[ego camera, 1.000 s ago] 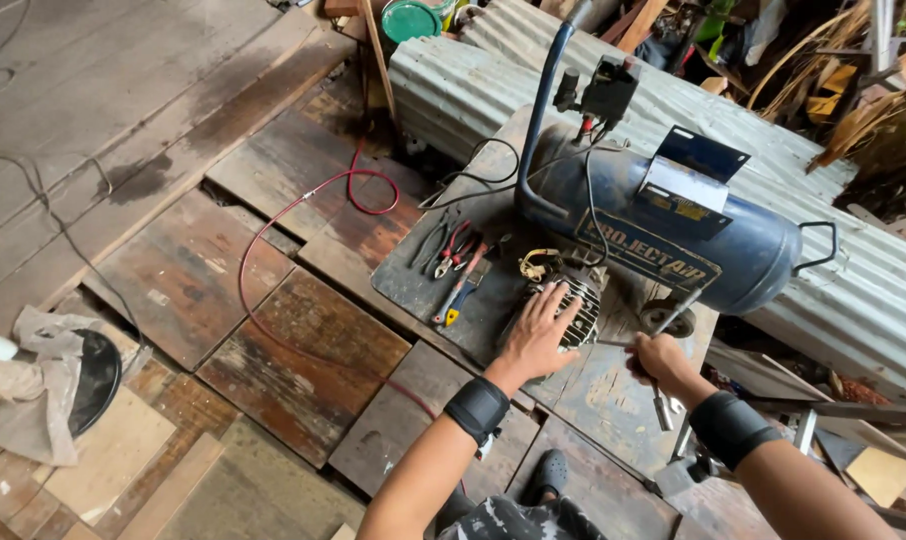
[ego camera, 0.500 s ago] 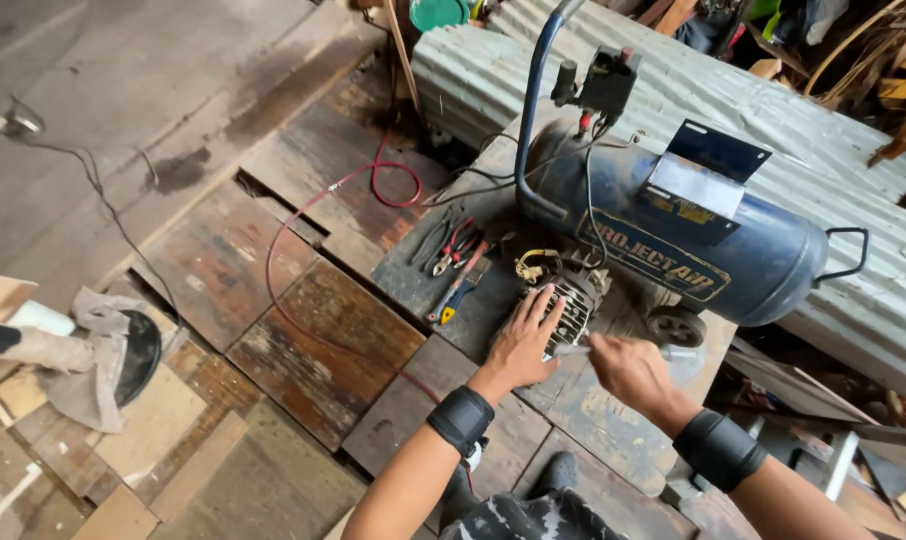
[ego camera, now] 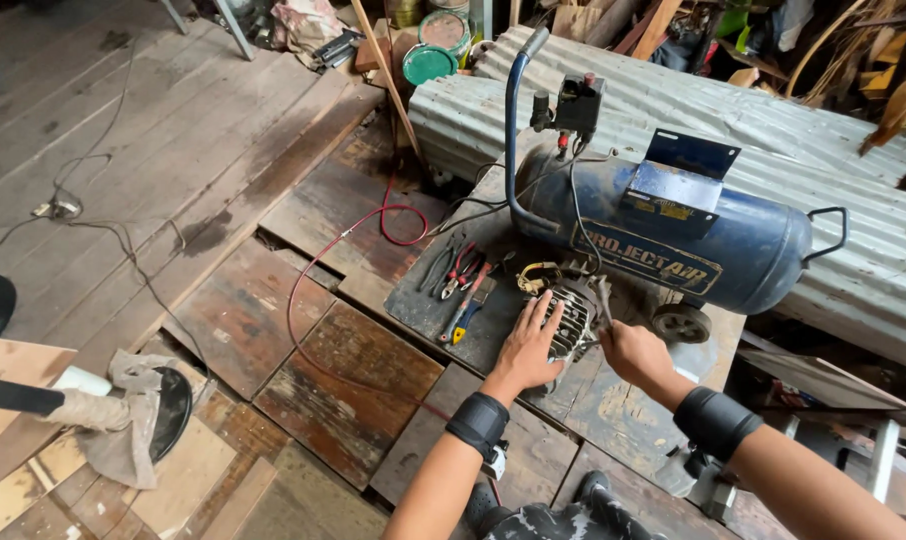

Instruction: Repairing the motor and pump assembly of an air compressor using wrenches and pliers.

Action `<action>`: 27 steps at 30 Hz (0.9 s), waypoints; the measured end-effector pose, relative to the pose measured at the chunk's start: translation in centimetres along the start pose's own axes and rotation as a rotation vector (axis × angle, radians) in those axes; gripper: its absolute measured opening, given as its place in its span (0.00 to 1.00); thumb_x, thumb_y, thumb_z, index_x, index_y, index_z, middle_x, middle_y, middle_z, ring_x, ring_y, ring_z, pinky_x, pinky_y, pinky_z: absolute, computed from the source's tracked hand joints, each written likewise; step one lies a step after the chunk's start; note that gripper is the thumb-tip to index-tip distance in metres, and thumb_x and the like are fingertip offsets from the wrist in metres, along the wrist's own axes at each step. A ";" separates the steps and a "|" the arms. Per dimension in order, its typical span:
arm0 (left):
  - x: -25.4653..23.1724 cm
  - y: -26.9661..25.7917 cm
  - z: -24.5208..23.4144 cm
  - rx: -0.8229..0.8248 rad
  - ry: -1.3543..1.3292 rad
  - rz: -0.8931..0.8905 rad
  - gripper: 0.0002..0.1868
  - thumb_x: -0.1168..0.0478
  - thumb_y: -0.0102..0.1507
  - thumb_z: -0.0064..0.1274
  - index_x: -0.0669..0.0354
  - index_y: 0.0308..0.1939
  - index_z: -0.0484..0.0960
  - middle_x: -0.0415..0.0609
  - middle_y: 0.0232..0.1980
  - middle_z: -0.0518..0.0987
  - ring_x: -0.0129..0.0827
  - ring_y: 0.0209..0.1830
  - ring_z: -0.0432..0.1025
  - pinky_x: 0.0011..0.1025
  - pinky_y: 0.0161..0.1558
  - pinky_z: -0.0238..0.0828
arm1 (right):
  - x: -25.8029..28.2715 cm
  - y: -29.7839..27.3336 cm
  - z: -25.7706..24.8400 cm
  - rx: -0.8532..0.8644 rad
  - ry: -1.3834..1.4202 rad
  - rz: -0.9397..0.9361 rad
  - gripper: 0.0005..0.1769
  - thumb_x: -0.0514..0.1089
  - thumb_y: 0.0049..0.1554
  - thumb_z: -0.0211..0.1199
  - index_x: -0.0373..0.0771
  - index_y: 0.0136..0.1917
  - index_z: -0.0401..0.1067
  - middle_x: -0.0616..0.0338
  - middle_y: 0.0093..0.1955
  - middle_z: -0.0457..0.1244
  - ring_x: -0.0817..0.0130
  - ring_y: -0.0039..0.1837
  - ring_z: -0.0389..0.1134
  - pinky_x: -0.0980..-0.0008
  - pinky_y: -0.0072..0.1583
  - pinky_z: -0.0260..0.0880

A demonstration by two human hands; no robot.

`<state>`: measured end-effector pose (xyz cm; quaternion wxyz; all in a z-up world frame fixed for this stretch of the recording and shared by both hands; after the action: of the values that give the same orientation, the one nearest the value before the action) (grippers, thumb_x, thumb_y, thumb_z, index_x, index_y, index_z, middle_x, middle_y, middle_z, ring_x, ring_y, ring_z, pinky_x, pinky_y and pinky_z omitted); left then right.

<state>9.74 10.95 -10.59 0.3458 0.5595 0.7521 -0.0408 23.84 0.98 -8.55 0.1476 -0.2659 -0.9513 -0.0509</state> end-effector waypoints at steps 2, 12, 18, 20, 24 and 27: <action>0.1 0.0 0.1 -0.011 -0.010 0.020 0.57 0.55 0.52 0.66 0.56 0.81 0.50 0.61 0.84 0.45 0.62 0.82 0.44 0.48 0.75 0.50 | 0.8 -0.3 -0.3 0.006 -0.018 -0.167 0.12 0.50 0.61 0.54 0.41 0.46 0.73 0.48 0.33 0.68 0.45 0.36 0.70 0.48 0.40 0.69; 0.7 0.5 1.4 -0.020 0.053 0.026 0.57 0.57 0.51 0.65 0.56 0.81 0.51 0.59 0.85 0.46 0.63 0.81 0.47 0.48 0.76 0.49 | -2.7 -4.2 5.9 0.078 -0.005 -0.037 0.08 0.46 0.58 0.57 0.40 0.43 0.71 0.45 0.36 0.68 0.42 0.42 0.69 0.46 0.45 0.67; 0.0 0.8 0.7 0.016 0.151 -0.032 0.60 0.52 0.48 0.69 0.56 0.79 0.51 0.59 0.82 0.47 0.66 0.78 0.46 0.61 0.75 0.41 | -2.9 -6.8 8.3 0.092 -0.042 0.092 0.18 0.57 0.63 0.54 0.41 0.44 0.72 0.42 0.37 0.68 0.38 0.45 0.69 0.44 0.47 0.67; 0.5 1.4 0.5 0.000 0.222 -0.027 0.61 0.50 0.47 0.69 0.56 0.78 0.52 0.59 0.82 0.48 0.67 0.79 0.47 0.62 0.75 0.42 | -4.5 -6.4 9.1 0.072 -0.050 0.062 0.18 0.57 0.62 0.54 0.42 0.44 0.72 0.42 0.38 0.68 0.38 0.44 0.69 0.43 0.46 0.67; 0.0 0.8 1.2 -0.017 0.369 -0.035 0.63 0.45 0.45 0.70 0.56 0.78 0.53 0.60 0.81 0.51 0.69 0.77 0.49 0.65 0.74 0.44 | -8.4 -9.7 9.4 0.035 0.003 0.072 0.19 0.57 0.64 0.54 0.40 0.45 0.71 0.40 0.38 0.68 0.36 0.43 0.68 0.41 0.45 0.65; 1.2 1.6 1.5 0.043 0.326 -0.107 0.61 0.44 0.48 0.70 0.54 0.79 0.54 0.60 0.82 0.51 0.69 0.76 0.50 0.65 0.72 0.45 | -10.7 -12.6 8.4 0.025 0.052 0.099 0.18 0.56 0.65 0.56 0.38 0.47 0.70 0.39 0.37 0.67 0.35 0.42 0.68 0.40 0.44 0.65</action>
<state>11.69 11.81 -11.90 0.2045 0.5253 0.8258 0.0163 23.86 -13.50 -20.09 0.1779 -0.3095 -0.9333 -0.0386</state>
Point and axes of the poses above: each hand's wrist, its own y-axis towards the middle knuckle, its own z-axis out of the palm, x = y × z, the point moved 9 cm from there along y, towards the middle knuckle
